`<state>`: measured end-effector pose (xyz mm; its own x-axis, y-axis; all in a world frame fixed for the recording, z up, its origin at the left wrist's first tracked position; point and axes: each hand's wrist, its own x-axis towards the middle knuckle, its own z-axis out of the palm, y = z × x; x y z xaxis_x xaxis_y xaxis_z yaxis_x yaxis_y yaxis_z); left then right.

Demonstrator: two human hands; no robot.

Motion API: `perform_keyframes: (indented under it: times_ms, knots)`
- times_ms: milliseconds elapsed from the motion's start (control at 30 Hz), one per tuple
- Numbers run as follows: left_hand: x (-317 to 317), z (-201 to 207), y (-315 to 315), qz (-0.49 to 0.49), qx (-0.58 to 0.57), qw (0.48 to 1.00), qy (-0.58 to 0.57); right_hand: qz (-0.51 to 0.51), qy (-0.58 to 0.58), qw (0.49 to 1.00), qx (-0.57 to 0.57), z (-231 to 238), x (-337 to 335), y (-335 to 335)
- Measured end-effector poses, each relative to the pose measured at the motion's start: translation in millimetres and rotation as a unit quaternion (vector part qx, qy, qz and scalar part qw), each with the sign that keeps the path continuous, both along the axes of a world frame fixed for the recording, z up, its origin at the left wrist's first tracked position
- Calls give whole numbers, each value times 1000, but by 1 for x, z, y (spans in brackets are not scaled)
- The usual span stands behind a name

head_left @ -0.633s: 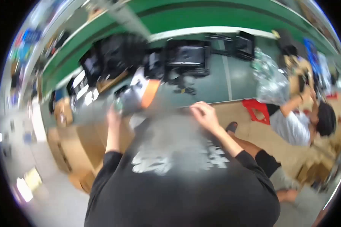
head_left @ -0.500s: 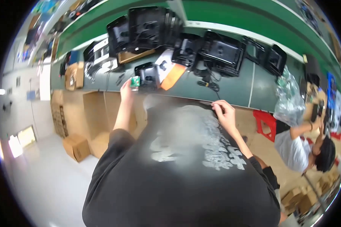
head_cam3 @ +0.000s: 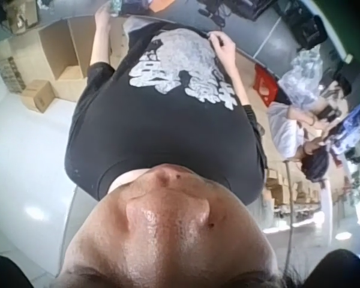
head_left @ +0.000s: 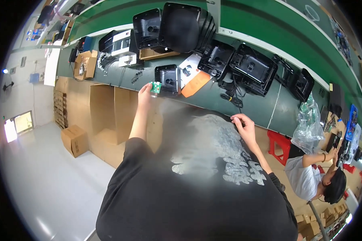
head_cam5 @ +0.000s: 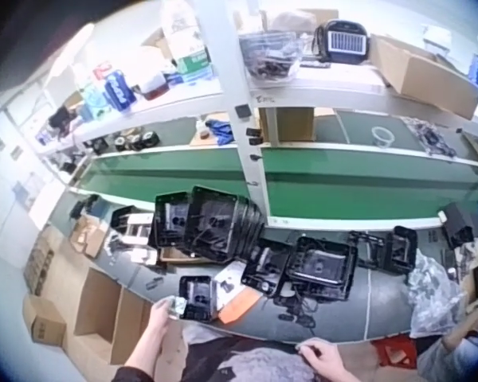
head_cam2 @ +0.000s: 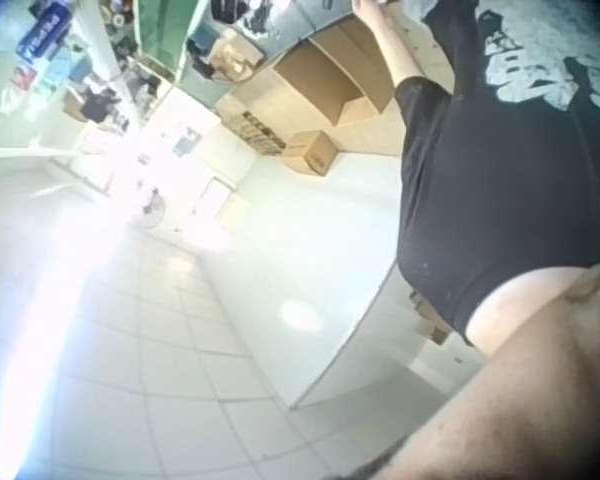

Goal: The person assembles a circuit board into a black plastic housing component by hand.

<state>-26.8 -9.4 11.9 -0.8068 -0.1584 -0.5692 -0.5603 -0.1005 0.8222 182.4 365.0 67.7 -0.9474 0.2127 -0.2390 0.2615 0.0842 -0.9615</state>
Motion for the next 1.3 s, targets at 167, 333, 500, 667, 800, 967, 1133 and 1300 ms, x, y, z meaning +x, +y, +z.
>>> perform_keyframes:
  times_ms: [167, 333, 500, 667, 800, 967, 1133, 1300]
  knots:
    - [0, -14, -5, -10, -2, 1000, 25, -22, -26, 999, 29, -9, 16, 13]
    - [1, -20, -6, -32, -6, 999, 18, -81, 39, 978, 186, -1, 32, 43]
    - [-4, -13, 17, -54, -28, 998, 28, -209, 16, 929, 306, -32, 72, 102]
    - [-18, -19, 16, -70, -27, 997, 32, -221, 22, 898, 379, -66, 88, 132]
    - [-28, -22, 28, -11, -5, 1000, -6, -226, 48, 870, 436, -93, 81, 149]
    - [-34, -28, 20, -33, 1, 999, -11, -290, 25, 843, 452, -116, 61, 171]
    - [-33, -30, 28, -42, -28, 998, -30, -296, -12, 821, 487, -131, 63, 173]
    - [-42, -59, -3, -172, -123, 974, 75, -311, -21, 836, 451, -143, 58, 172]
